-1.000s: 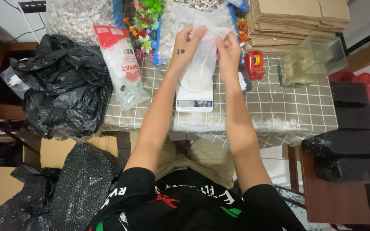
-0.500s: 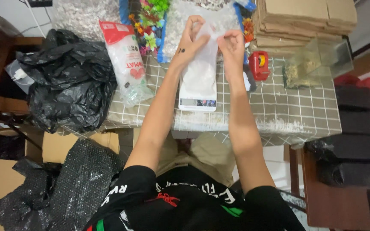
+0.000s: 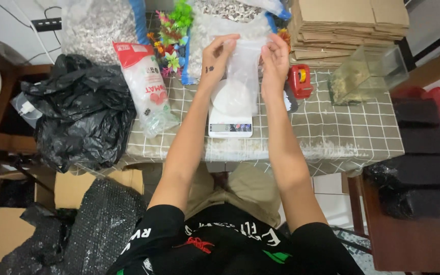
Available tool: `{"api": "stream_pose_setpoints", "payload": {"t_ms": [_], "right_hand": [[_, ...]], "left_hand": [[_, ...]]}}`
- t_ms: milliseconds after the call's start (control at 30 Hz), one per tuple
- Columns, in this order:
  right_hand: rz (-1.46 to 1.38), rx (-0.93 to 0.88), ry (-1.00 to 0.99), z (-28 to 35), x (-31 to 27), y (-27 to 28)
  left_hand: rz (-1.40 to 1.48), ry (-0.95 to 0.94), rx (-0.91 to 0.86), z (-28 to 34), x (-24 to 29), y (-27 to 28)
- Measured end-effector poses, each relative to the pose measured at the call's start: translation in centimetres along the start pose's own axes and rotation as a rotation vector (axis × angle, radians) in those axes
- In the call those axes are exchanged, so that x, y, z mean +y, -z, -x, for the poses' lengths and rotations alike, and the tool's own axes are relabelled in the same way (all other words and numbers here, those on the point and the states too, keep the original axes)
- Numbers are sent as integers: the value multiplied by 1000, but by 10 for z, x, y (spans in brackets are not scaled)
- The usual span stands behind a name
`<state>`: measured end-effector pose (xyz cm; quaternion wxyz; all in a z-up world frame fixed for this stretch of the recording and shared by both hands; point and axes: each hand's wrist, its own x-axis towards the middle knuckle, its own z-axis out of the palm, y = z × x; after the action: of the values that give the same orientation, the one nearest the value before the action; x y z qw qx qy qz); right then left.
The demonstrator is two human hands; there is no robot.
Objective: Wrapping a parcel and weighing out small stones into bags using a scoop and digital scale
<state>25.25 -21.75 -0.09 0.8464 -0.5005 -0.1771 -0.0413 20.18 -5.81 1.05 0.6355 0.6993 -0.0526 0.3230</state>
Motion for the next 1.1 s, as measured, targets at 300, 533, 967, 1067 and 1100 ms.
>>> {"api": "stream_pose_setpoints", "payload": {"t_ms": [300,533,967,1067,1100], "right_hand": [[172,-70,-68,2,5,-4],[338,-124,113,-7,17,8],[455,-320,-120,9,-9,-3],[478,-562,-241,9,-20,-5],[493,-667,-281,11,-22,-8]], "left_hand": [[33,-30,3,3,7,-2],[-200,-70,-120,5,16,-3],[-232,-178,164,-1,-5,5],[-156,-163,418,-11,-11,21],[-110,-150,540,-14,-18,29]]}}
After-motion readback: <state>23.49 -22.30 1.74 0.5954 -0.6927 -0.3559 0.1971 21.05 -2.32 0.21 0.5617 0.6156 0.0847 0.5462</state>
